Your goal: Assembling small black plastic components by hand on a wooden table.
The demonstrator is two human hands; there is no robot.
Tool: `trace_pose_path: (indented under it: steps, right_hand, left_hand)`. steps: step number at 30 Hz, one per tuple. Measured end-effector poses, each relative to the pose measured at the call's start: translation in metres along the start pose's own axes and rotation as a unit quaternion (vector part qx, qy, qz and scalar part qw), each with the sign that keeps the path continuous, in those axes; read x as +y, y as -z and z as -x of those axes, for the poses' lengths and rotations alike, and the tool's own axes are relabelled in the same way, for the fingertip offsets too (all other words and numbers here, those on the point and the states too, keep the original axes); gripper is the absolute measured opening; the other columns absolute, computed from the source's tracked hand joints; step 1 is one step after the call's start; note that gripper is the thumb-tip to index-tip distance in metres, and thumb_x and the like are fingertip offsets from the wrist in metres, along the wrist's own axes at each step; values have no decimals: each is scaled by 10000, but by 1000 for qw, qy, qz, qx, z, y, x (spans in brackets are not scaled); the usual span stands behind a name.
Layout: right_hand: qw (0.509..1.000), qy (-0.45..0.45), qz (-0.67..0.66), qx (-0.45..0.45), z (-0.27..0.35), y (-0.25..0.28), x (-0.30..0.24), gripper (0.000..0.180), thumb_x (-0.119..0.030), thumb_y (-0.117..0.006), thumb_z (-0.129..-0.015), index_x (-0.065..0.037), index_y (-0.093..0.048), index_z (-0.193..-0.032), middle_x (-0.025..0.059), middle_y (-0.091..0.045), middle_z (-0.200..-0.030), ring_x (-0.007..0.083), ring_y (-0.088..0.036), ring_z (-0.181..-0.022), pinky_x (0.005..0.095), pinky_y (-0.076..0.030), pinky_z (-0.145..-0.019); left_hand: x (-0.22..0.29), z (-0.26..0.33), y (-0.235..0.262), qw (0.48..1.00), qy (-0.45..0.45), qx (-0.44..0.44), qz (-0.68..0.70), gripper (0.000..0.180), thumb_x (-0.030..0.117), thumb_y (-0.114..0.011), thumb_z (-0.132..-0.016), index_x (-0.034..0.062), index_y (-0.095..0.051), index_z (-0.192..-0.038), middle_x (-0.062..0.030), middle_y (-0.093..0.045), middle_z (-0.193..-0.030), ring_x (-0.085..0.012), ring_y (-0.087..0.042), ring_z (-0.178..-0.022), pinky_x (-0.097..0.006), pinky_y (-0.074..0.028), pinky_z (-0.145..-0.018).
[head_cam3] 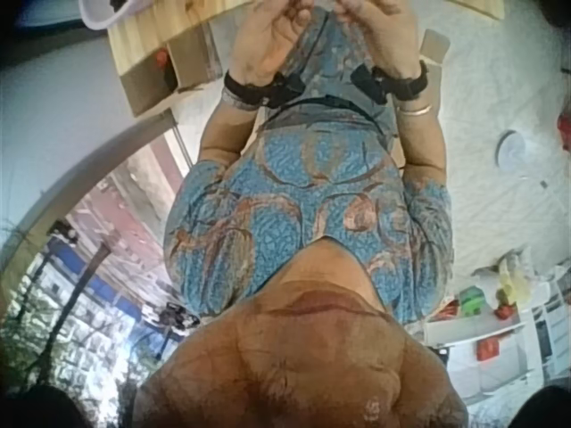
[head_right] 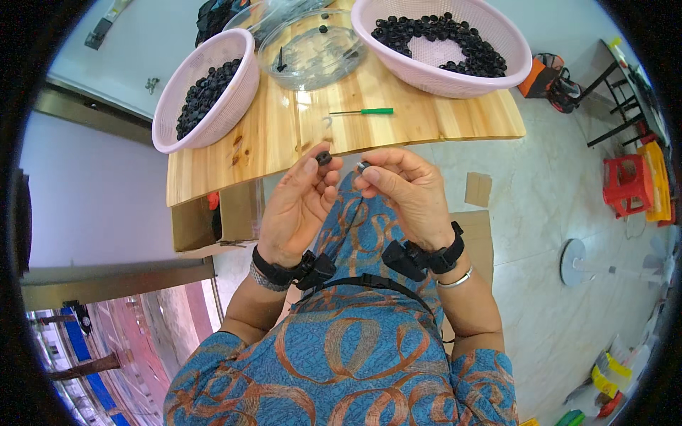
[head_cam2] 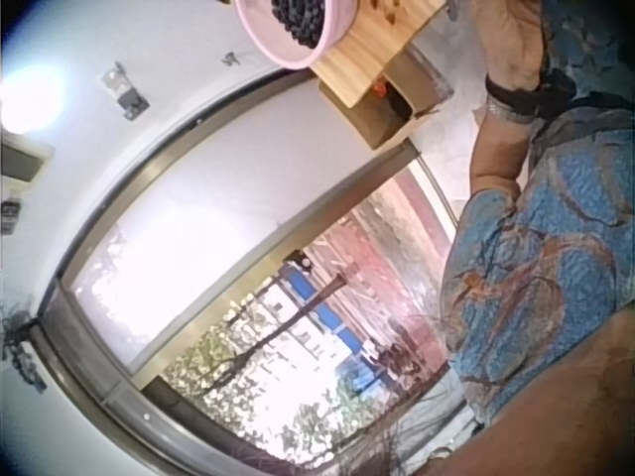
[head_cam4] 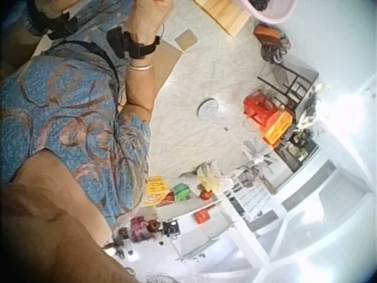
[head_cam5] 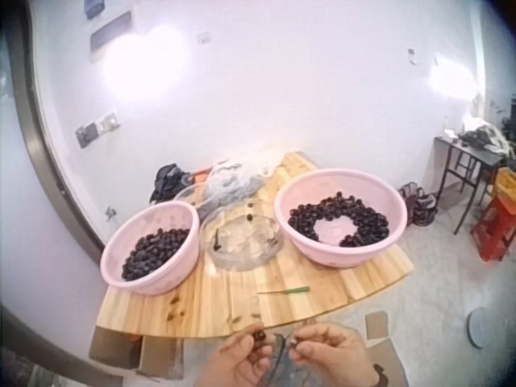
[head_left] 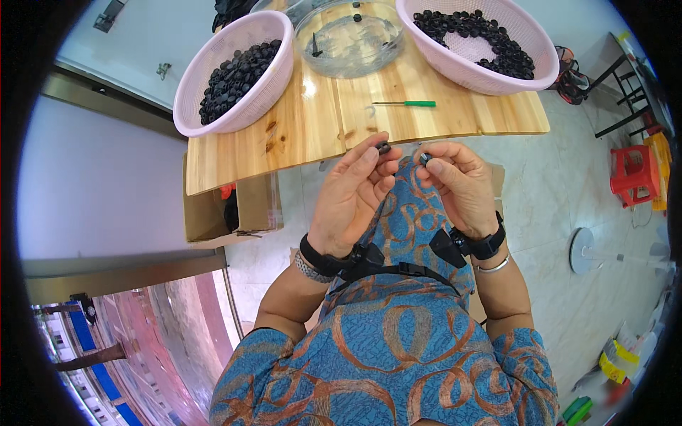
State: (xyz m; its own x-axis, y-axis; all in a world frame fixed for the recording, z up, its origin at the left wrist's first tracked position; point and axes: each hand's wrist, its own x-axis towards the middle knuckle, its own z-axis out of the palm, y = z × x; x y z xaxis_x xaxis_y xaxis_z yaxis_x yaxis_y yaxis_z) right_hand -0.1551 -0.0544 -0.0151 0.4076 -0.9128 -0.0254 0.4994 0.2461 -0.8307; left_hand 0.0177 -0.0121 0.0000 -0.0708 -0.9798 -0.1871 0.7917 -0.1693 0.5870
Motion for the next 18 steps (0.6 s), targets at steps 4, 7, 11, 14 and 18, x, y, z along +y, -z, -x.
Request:
trace_pose_path:
  steps: [4, 7, 11, 14, 18]
  right_hand:
    - [999, -4, -51, -12, 2, -2, -2, 197, -13, -582, -813, 6, -572, -1009, 96, -639, -878, 131, -617, -755, 224, -499, -672]
    - [997, 1, -71, -17, 3, -2, -3, 214, 0, -576, -812, 9, -566, -1025, 92, -634, -892, 133, -617, -778, 229, -500, -697]
    - [997, 16, -74, -31, 4, 3, -1, 246, 21, -568, -809, 15, -556, -1054, 85, -623, -915, 133, -609, -802, 233, -497, -714]
    - [996, 26, -76, -42, 5, 1, -4, 257, 28, -565, -808, 18, -555, -1065, 83, -615, -932, 130, -599, -817, 234, -491, -729]
    - [995, 43, -73, -48, 6, 2, -4, 264, 29, -565, -807, 18, -553, -1071, 88, -609, -948, 128, -591, -826, 233, -485, -735]
  left_hand:
    - [-2, 0, -1, 1000, 2, -9, -16, 289, 106, -468, -903, -4, -471, -1169, -115, -587, -1013, -129, -583, -863, -218, -507, -719]
    - [-3, 0, -3, 1000, 3, -8, -26, 278, 99, -475, -899, -4, -484, -1157, -104, -587, -1012, -120, -577, -863, -212, -494, -727]
    - [-4, 2, -4, 999, -6, -6, -48, 271, 92, -478, -897, -4, -487, -1150, -102, -589, -1010, -117, -578, -859, -211, -486, -718]
    - [-5, 2, -5, 998, -14, -13, -61, 271, 90, -480, -895, -4, -489, -1149, -103, -589, -1010, -117, -577, -858, -213, -482, -718]
    - [-7, 1, -4, 998, -9, -18, -56, 273, 89, -481, -894, -5, -489, -1151, -104, -589, -1008, -115, -575, -853, -216, -483, -720]
